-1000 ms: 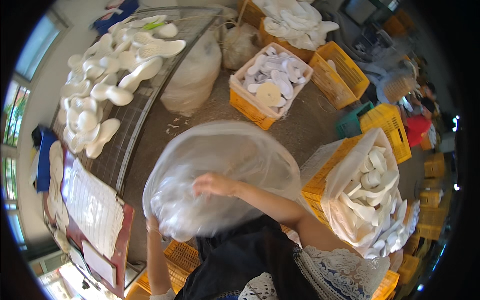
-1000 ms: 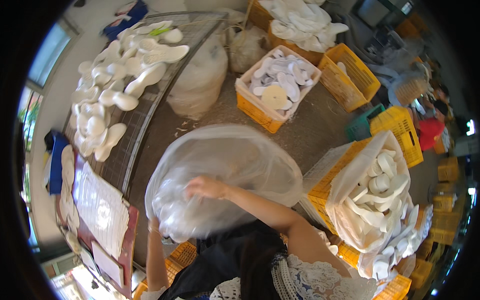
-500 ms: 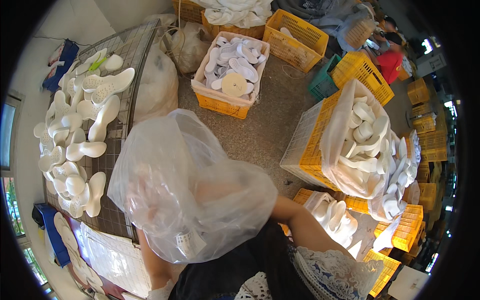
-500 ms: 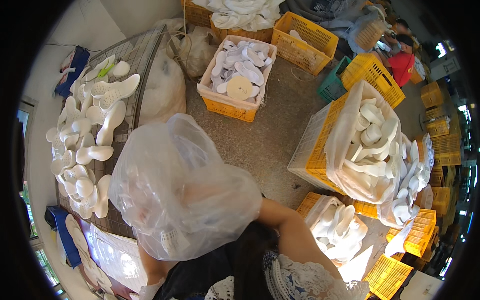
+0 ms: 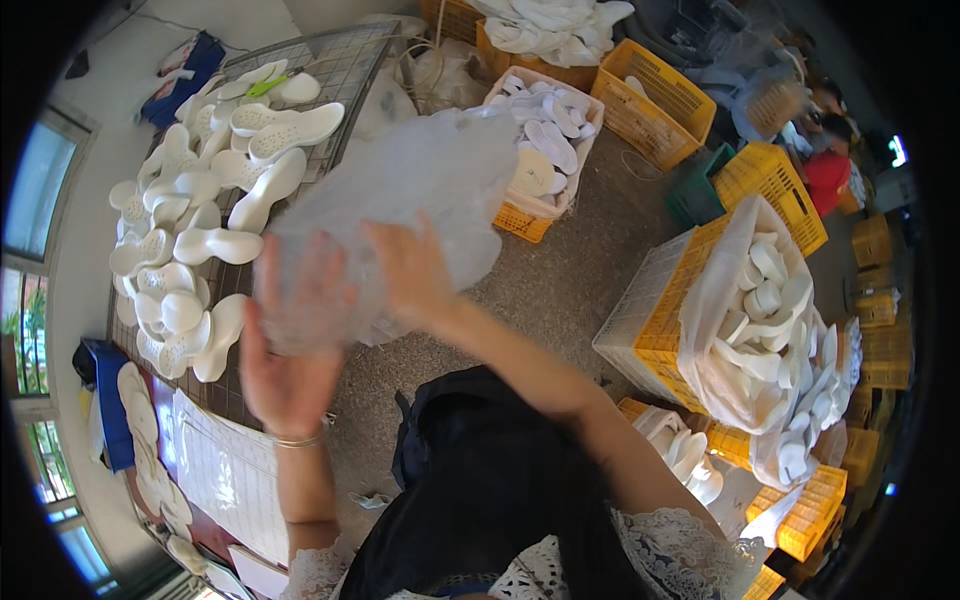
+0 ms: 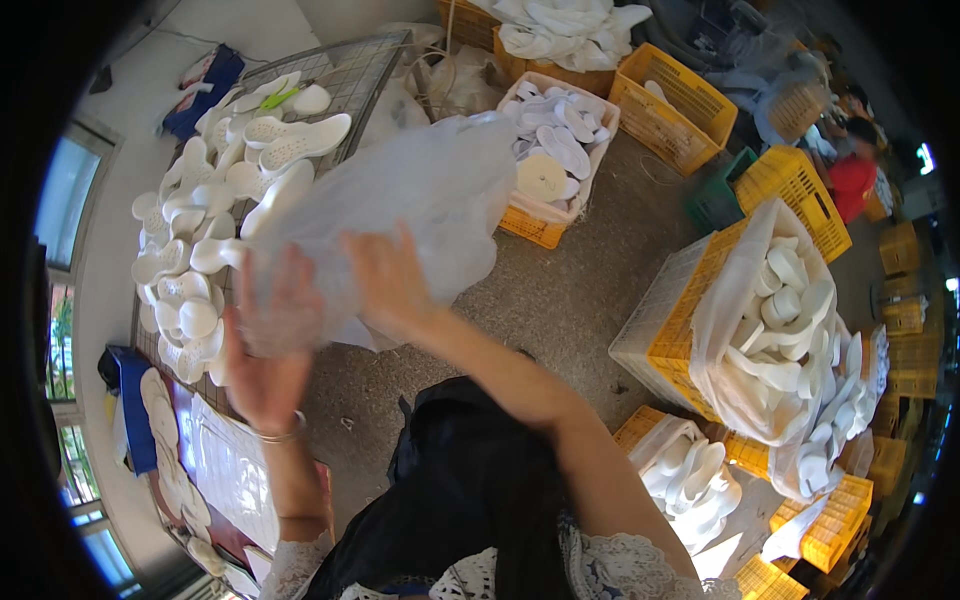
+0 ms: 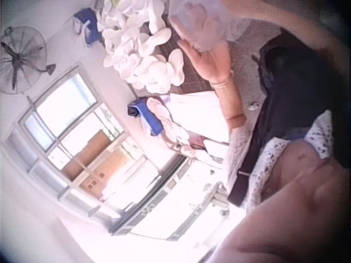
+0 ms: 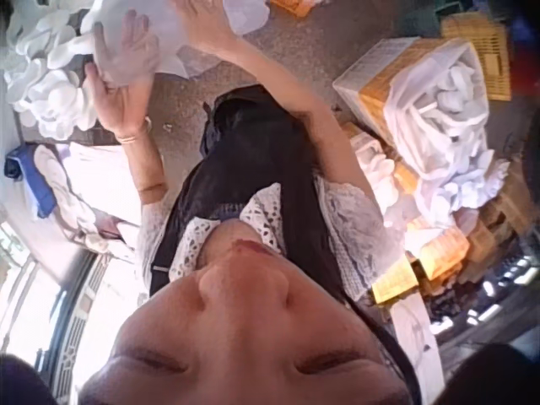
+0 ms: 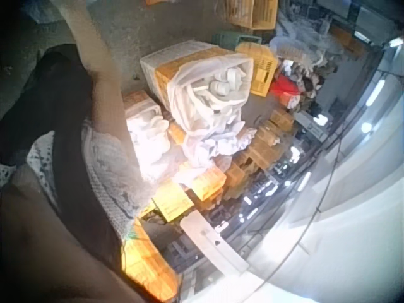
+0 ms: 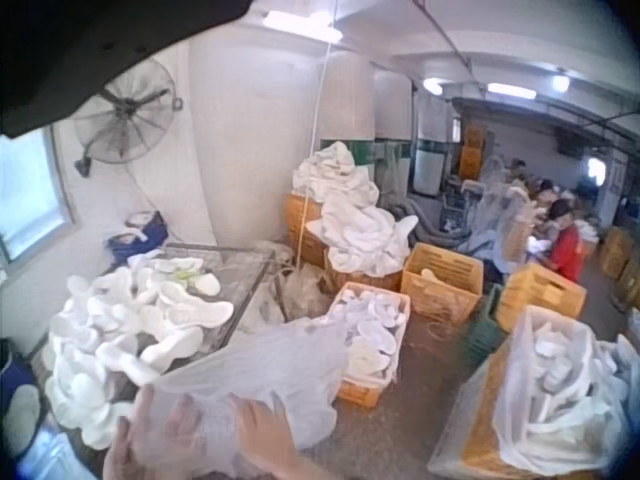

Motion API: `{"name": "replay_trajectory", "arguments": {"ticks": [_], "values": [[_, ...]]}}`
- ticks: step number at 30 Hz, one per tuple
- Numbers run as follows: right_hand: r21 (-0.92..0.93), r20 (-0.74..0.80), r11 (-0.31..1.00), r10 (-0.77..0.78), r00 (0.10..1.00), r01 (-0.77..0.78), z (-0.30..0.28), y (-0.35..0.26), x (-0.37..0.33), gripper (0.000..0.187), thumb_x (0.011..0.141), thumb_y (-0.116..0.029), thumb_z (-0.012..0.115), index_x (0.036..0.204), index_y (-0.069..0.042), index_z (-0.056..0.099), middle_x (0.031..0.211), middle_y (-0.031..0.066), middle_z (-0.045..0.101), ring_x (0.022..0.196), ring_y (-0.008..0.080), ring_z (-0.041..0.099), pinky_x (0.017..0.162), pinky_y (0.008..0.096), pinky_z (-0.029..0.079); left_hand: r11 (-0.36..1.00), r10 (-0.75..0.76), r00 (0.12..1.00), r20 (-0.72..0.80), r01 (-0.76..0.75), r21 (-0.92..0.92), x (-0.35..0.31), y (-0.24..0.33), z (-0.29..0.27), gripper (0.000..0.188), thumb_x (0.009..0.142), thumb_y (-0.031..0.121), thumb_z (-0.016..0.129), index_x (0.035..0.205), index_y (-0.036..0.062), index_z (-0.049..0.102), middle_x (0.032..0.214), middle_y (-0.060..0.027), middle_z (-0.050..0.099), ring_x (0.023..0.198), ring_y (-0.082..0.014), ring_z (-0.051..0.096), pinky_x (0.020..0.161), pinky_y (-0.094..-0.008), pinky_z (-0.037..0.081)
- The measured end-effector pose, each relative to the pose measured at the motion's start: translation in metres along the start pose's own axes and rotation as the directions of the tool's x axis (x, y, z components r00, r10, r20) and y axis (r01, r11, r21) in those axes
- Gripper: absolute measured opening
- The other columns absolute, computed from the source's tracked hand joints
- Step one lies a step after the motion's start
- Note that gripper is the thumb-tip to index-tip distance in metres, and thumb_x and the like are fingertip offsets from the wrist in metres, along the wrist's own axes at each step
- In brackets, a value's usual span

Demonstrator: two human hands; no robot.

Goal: The person marks a stack of white paper sheets with a red pencil, then moves to a wire rack and sorts white plastic shoe insoles by hand, placing them into a clear plastic bag.

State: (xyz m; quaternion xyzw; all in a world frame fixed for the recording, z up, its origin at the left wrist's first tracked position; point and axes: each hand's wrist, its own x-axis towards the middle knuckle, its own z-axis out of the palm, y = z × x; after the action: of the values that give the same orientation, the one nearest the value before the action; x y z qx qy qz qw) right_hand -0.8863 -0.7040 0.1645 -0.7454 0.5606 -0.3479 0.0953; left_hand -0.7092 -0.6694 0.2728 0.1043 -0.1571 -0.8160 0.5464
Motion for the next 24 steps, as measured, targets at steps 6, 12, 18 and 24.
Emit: {"name": "replay_trajectory", "arguments": {"ticks": [6, 12, 18, 24], "values": [[-0.520, -0.462, 0.740, 0.177, 0.869, -0.426, -0.098, 0.256, 0.111, 0.022, 0.081, -0.014, 0.052, 0.101, -0.010, 0.062, 0.093, 0.0174, 0.068, 0.086, 0.0347, 0.066, 0.072, 0.0467, 0.052, 0.791, 0.463, 0.881, 0.096, -0.460, 0.404, 0.027, 0.134, -0.021, 0.060, 0.101, 0.031, 0.045, 0.153, 0.0114, 0.023, 0.160, -0.0140, 0.015, 0.147, -0.0323, 0.015, 0.120, -0.0517, 0.011], [0.174, -0.660, 0.982, 0.171, 0.732, -0.072, -0.127, 0.183, 0.010, 0.016, 0.092, -0.012, 0.054, 0.101, -0.002, 0.061, 0.094, 0.0145, 0.063, 0.094, 0.0312, 0.061, 0.082, 0.0424, 0.046, 0.765, 0.603, 0.652, -0.460, -0.311, 0.564, -0.057, 0.045, -0.185, 0.053, 0.100, 0.035, 0.049, 0.141, 0.0031, 0.039, 0.136, -0.0160, 0.050, 0.118, -0.0270, 0.053, 0.101, -0.0485, 0.046], [-0.243, 0.366, 0.855, 0.518, 0.773, -0.458, -0.063, 0.133, -0.220, 0.034, 0.080, -0.011, 0.060, 0.113, 0.001, 0.063, 0.119, 0.0233, 0.061, 0.119, 0.0367, 0.052, 0.104, 0.0429, 0.039, 0.786, 0.056, 0.585, -0.809, 0.474, 0.396, -0.191, -0.080, -0.276, 0.082, 0.085, 0.026, 0.070, 0.149, 0.0026, 0.025, 0.140, -0.0190, 0.044, 0.130, -0.0321, 0.043, 0.105, -0.0472, 0.040], [0.299, 0.383, 0.944, 0.017, 0.924, -0.142, -0.026, 0.075, -0.105, 0.034, 0.075, -0.010, 0.064, 0.109, -0.009, 0.067, 0.089, 0.0179, 0.070, 0.083, 0.0341, 0.068, 0.072, 0.0438, 0.053, -0.264, 0.089, 0.988, -0.123, 0.143, 0.954, -0.075, -0.109, -0.127, 0.123, 0.065, 0.017, 0.084, 0.154, 0.0072, 0.000, 0.146, -0.0243, 0.034, 0.132, -0.0384, 0.037, 0.109, -0.0427, 0.032]]}}
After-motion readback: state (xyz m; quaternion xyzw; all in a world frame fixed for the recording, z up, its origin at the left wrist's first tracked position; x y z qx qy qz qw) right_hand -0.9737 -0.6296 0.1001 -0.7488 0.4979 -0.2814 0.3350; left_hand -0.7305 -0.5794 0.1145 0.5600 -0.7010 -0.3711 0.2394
